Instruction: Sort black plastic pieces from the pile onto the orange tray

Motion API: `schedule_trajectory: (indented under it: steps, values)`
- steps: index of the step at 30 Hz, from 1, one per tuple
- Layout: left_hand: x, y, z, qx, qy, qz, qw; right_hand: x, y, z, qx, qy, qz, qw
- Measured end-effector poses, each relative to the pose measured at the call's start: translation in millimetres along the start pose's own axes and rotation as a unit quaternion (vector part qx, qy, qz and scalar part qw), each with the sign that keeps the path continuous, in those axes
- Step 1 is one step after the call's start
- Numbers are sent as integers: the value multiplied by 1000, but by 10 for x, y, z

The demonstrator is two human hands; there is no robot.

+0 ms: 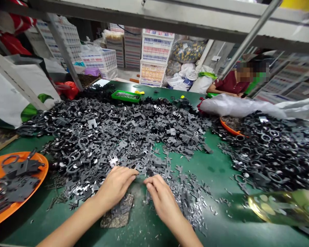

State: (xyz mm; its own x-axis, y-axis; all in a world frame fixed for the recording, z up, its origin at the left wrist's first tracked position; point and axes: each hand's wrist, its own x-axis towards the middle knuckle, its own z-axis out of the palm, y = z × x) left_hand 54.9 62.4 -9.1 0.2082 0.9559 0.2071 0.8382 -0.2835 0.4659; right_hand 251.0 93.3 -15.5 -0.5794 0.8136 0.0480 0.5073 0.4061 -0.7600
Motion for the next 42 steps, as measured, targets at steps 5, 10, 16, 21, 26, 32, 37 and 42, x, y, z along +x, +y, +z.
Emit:
schedule_trajectory:
  steps: [5,10,16,21,26,32,37,42]
  values:
    - [-356,122,-58,-232,51,-100,966,17,-164,149,228,7,87,970]
    - [-563,161,10,-311,88,-169,931,7,-330,333,315,14,111,942]
    - [-581,173,-53,-315,68,-184,928,-11,-382,289,341,-36,111,933]
    - [-606,177,-109,-275,52,-165,946,-28,-381,279,316,-53,116,940]
    - [-622,196,-175,-268,35,-142,952,-38,-375,303,284,-92,105,949]
    - [-971,5,-223,-241,22,-109,964,-109,-342,288,152,-93,53,983]
    - [-1487,-518,-288,-10,121,-241,963,-94,-263,275,114,-56,64,990]
    - [-1551,-743,-295,4,127,-233,964,-19,-379,369,95,-63,50,992]
